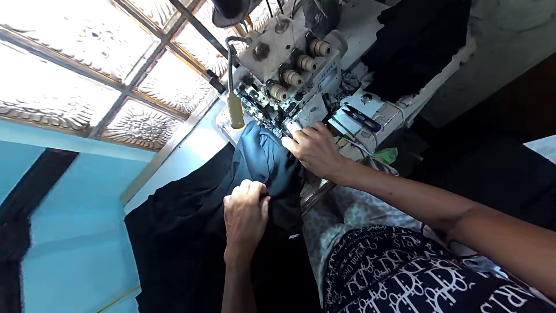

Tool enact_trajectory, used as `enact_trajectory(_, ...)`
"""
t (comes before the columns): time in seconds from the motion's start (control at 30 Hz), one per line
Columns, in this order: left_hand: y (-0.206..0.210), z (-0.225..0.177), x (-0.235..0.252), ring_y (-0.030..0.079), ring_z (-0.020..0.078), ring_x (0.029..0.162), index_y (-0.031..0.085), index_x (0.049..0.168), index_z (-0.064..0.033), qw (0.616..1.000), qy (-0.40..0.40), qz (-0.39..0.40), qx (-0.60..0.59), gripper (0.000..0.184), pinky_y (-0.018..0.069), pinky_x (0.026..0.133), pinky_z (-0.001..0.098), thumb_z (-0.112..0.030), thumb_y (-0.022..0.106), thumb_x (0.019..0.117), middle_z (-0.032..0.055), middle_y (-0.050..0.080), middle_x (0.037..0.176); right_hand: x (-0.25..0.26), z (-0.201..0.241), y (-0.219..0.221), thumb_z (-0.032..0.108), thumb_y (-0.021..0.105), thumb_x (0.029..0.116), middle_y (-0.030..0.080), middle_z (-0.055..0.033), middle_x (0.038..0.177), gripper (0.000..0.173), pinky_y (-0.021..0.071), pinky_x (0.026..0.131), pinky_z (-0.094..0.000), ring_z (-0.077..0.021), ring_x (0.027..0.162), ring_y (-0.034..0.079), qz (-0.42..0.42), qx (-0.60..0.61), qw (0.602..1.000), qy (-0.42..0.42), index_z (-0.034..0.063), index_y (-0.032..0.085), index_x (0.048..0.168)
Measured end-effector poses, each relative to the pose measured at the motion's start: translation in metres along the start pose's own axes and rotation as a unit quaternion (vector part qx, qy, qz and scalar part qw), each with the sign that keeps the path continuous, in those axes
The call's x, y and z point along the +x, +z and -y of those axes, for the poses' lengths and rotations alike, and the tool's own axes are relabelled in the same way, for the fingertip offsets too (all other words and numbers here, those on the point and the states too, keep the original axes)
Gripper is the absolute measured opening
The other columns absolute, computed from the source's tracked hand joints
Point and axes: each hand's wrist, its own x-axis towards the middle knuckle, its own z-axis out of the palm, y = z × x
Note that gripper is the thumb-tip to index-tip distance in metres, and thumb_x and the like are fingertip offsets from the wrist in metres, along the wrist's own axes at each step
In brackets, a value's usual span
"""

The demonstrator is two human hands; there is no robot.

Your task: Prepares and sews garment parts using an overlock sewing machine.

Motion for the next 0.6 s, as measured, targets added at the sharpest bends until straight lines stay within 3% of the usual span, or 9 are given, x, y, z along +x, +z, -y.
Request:
enact_trajectory(0.13,0.003,0.000,0.001,0.067,0.0381,0.092,0.073,0.108,0.0000,0.998,0.012,-0.048,-0.043,0.026,0.0505,0.076,0.0574,-0.016,0.075,0.0876,0.0199,0.068,0.105,0.002,-0.001,-0.002,-0.004,0.059,0.0924,0.065,-0.0148,0.073,0.017,0.0475,0.071,-0.0456,-0.0324,0.071,0.066,0.012,0.009,1.000,-0.010,0.0033,0.073,0.096)
enact_trajectory(0.23,0.005,-0.004,0.003,0.069,0.0396,0.087,0.073,0.110,0.0003,0.999,-0.007,-0.014,-0.031,0.026,0.0512,0.073,0.0607,-0.012,0.078,0.0876,0.0200,0.071,0.099,0.003,-0.002,-0.003,-0.003,0.058,0.0936,0.066,-0.0143,0.073,0.016,0.0478,0.073,-0.0451,-0.0316,0.071,0.066,0.019,-0.002,1.000,-0.017,0.0037,0.073,0.096)
enact_trajectory(0.37,0.001,-0.007,-0.002,0.070,0.0384,0.081,0.071,0.104,0.0047,0.998,-0.050,-0.007,-0.049,0.015,0.0519,0.074,0.0612,0.000,0.070,0.0897,0.0201,0.071,0.089,0.004,-0.004,-0.004,-0.003,0.058,0.0941,0.065,-0.0151,0.073,0.016,0.0480,0.074,-0.0464,-0.0330,0.072,0.067,0.025,0.006,0.999,-0.027,0.0024,0.072,0.096)
enact_trajectory(0.5,-0.002,-0.009,-0.002,0.067,0.0332,0.079,0.074,0.104,0.0016,0.996,-0.016,-0.059,-0.066,0.016,0.0528,0.071,0.0531,-0.007,0.070,0.0916,0.0173,0.068,0.087,0.009,-0.008,-0.008,-0.003,0.056,0.0950,0.066,-0.0170,0.076,0.017,0.0474,0.077,-0.0496,-0.0356,0.075,0.067,0.064,0.036,0.997,-0.038,0.0011,0.072,0.101)
enact_trajectory(0.6,0.000,-0.010,0.005,0.065,0.0387,0.084,0.073,0.114,0.0014,0.999,-0.026,-0.024,-0.039,0.027,0.0512,0.074,0.0580,-0.012,0.075,0.0912,0.0202,0.067,0.089,0.012,-0.010,-0.009,-0.002,0.056,0.0959,0.067,-0.0187,0.078,0.016,0.0484,0.082,-0.0532,-0.0376,0.078,0.068,0.084,0.051,0.994,-0.040,-0.0002,0.071,0.102)
